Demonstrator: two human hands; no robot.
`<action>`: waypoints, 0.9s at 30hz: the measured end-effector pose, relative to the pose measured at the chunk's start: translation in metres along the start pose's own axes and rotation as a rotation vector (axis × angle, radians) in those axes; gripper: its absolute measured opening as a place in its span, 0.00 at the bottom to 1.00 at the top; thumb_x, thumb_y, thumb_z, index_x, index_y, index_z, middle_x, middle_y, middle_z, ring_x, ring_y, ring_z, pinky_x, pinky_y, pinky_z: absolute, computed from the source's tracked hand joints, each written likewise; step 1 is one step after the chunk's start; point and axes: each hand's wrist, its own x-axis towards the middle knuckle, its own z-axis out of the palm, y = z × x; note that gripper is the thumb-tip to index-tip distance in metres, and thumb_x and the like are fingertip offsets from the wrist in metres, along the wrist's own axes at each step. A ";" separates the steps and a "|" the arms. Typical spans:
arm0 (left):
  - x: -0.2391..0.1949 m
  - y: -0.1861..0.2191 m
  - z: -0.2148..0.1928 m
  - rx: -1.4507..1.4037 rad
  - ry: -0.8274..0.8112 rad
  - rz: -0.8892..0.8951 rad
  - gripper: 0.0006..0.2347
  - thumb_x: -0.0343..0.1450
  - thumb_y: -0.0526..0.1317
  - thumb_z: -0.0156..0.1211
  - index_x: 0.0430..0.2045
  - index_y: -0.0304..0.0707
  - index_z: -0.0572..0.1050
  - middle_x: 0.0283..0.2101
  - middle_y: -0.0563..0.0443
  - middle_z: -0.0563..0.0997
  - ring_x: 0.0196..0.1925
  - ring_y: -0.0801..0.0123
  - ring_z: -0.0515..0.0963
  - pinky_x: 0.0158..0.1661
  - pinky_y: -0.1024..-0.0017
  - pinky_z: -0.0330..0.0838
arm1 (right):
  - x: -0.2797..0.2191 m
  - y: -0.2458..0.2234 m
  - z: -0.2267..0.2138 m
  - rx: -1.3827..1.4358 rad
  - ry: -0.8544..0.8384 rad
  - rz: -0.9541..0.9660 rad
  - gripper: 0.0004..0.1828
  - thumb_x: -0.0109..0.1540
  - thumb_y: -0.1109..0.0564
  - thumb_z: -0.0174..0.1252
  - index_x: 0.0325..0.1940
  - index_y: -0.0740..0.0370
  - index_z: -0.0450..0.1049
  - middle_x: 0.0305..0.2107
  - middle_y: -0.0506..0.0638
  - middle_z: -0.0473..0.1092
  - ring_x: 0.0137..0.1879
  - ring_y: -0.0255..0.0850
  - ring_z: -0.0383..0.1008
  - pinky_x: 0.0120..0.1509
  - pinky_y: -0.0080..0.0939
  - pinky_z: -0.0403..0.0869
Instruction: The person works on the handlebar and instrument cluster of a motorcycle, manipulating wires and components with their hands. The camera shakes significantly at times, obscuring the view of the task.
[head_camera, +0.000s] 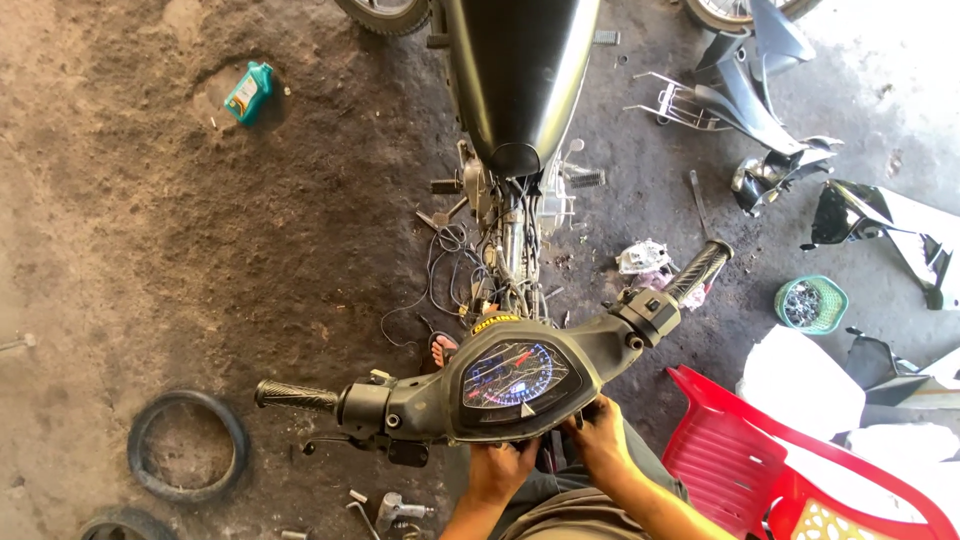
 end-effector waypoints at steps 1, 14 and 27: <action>0.004 0.004 -0.005 -0.015 -0.023 0.011 0.20 0.66 0.42 0.72 0.52 0.38 0.78 0.56 0.42 0.80 0.59 0.46 0.78 0.61 0.51 0.66 | 0.001 0.009 -0.003 0.001 0.010 -0.026 0.08 0.57 0.64 0.68 0.39 0.70 0.80 0.32 0.49 0.79 0.38 0.32 0.74 0.44 0.35 0.75; 0.002 -0.002 -0.005 0.106 0.090 0.115 0.20 0.69 0.44 0.70 0.53 0.37 0.76 0.55 0.39 0.78 0.58 0.44 0.78 0.59 0.50 0.69 | -0.023 -0.037 0.034 -0.061 0.173 -0.172 0.10 0.56 0.68 0.66 0.41 0.69 0.79 0.33 0.47 0.80 0.40 0.31 0.76 0.46 0.34 0.76; 0.006 -0.012 -0.015 -0.112 0.129 0.038 0.13 0.65 0.36 0.67 0.43 0.34 0.81 0.48 0.43 0.84 0.51 0.51 0.83 0.57 0.59 0.73 | -0.014 -0.028 0.028 -0.012 0.101 -0.005 0.11 0.64 0.62 0.61 0.49 0.68 0.79 0.33 0.47 0.78 0.38 0.30 0.72 0.42 0.33 0.74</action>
